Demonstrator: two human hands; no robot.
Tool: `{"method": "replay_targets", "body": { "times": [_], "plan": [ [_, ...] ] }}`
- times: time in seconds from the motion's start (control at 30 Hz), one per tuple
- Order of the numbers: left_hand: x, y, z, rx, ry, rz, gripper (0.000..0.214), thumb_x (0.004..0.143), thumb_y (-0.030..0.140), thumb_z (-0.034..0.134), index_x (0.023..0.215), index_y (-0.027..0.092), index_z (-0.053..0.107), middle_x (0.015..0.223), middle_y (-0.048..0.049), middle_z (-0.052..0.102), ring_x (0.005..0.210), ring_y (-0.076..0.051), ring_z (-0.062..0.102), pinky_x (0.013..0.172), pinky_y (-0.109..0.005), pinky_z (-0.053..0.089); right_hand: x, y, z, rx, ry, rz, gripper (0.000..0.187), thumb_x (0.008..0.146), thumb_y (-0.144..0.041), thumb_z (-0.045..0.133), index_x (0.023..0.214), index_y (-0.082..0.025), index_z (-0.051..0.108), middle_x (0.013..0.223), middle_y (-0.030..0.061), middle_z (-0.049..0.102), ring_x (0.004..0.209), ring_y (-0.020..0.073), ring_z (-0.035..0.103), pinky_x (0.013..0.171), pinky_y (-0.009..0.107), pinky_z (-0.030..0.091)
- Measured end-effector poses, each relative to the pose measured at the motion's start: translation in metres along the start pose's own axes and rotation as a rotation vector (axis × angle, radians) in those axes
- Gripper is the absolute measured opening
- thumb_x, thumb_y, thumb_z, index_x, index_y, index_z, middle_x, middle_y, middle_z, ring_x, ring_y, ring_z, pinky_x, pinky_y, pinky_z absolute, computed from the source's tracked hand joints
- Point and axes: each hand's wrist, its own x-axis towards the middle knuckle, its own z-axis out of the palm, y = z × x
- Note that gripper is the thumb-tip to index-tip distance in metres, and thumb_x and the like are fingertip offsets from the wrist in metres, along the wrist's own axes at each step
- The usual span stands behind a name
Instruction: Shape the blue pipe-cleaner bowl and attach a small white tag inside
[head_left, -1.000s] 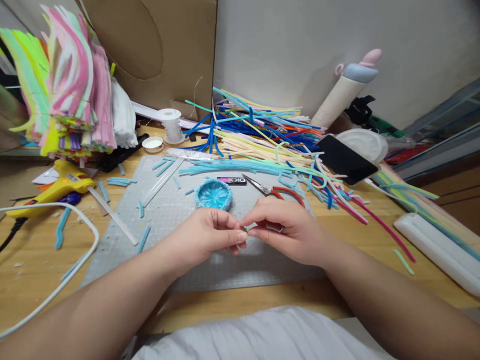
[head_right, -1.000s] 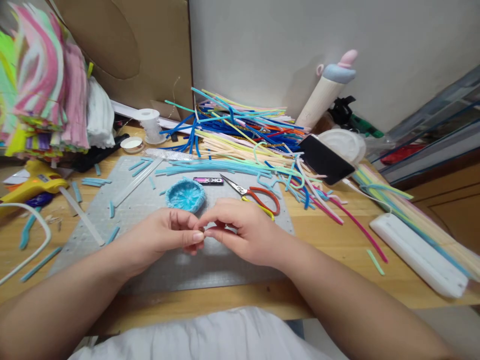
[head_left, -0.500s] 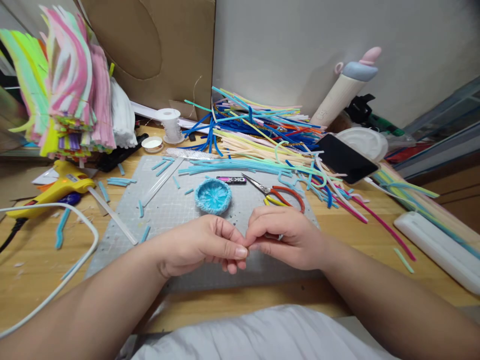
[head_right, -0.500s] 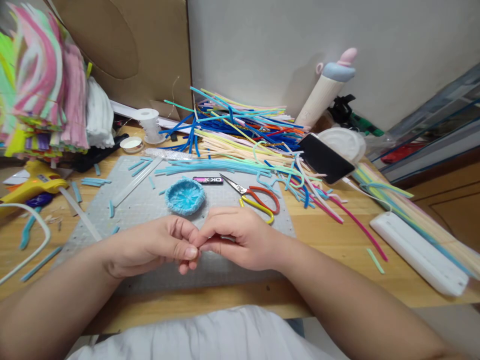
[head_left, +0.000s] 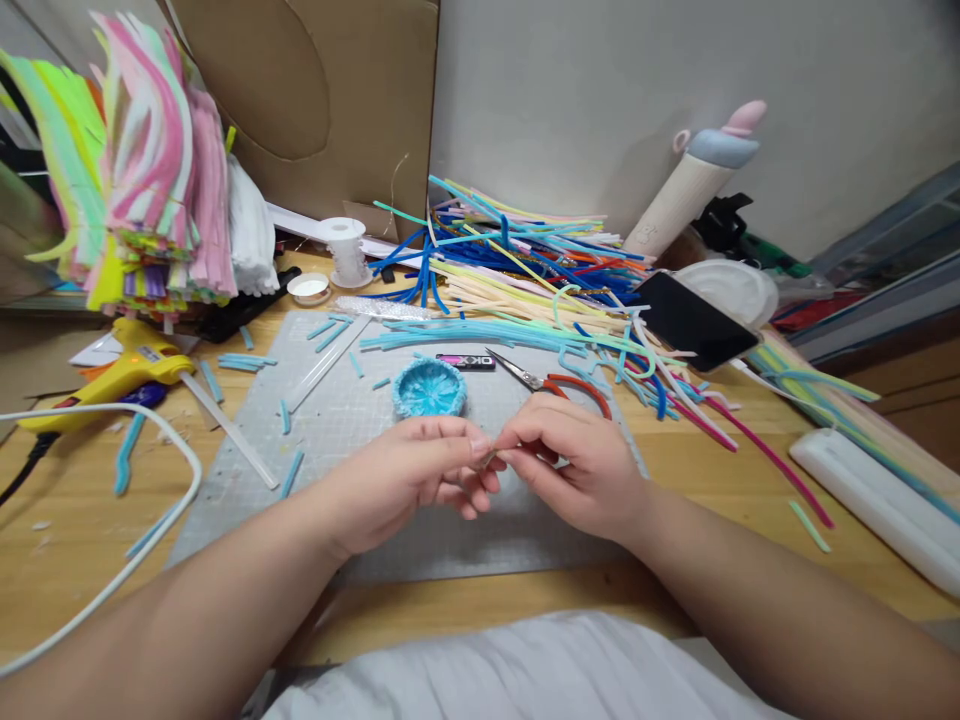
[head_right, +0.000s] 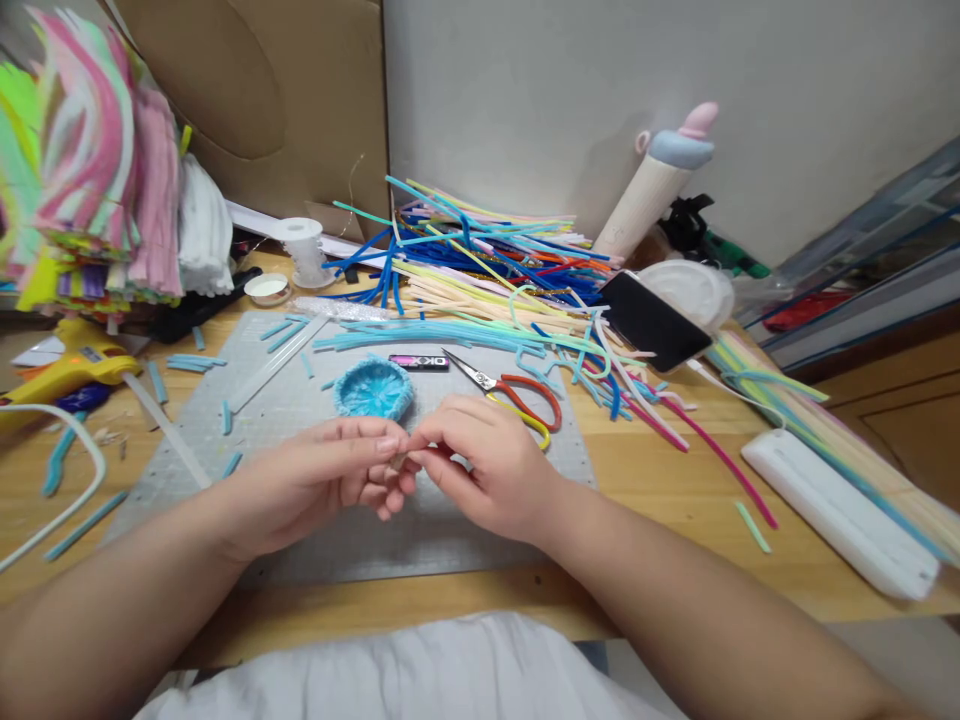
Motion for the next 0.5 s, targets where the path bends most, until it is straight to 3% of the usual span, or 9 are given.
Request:
{"method": "replay_targets", "body": {
  "times": [0.13, 0.33, 0.5],
  "plan": [
    [0.0029, -0.0027, 0.0019, 0.117, 0.104, 0.094, 0.021, 0.078, 0.032, 0.068, 0.073, 0.012, 0.065, 0.068, -0.0021, 0.064, 0.059, -0.009, 0.058, 0.059, -0.019, 0.046, -0.0014, -0.0001, 0.0036, -0.055, 0.014, 0.039, 0.010, 0.086, -0.009, 0.055, 0.084, -0.017, 0.060, 0.069, 0.0010, 0.057, 0.068, 0.0133, 0.052, 0.063, 0.026, 0.041],
    [0.0056, -0.0030, -0.0002, 0.091, 0.174, 0.161, 0.014, 0.075, 0.027, 0.068, 0.069, 0.014, 0.065, 0.064, 0.0002, 0.062, 0.054, -0.008, 0.052, 0.054, -0.019, 0.041, -0.0008, 0.0019, 0.0044, -0.039, 0.028, 0.078, 0.008, 0.087, -0.010, 0.056, 0.088, -0.018, 0.059, 0.074, 0.0012, 0.058, 0.069, 0.0129, 0.052, 0.063, 0.026, 0.043],
    [0.0042, 0.0008, 0.0014, 0.189, 0.233, 0.181, 0.015, 0.076, 0.027, 0.065, 0.067, 0.015, 0.063, 0.061, 0.0016, 0.059, 0.053, -0.008, 0.048, 0.054, -0.021, 0.038, 0.0000, 0.0000, -0.0019, -0.176, -0.014, -0.019, 0.011, 0.085, -0.008, 0.054, 0.086, -0.018, 0.058, 0.079, 0.0034, 0.062, 0.075, 0.0158, 0.055, 0.071, 0.031, 0.044]
  ]
}}
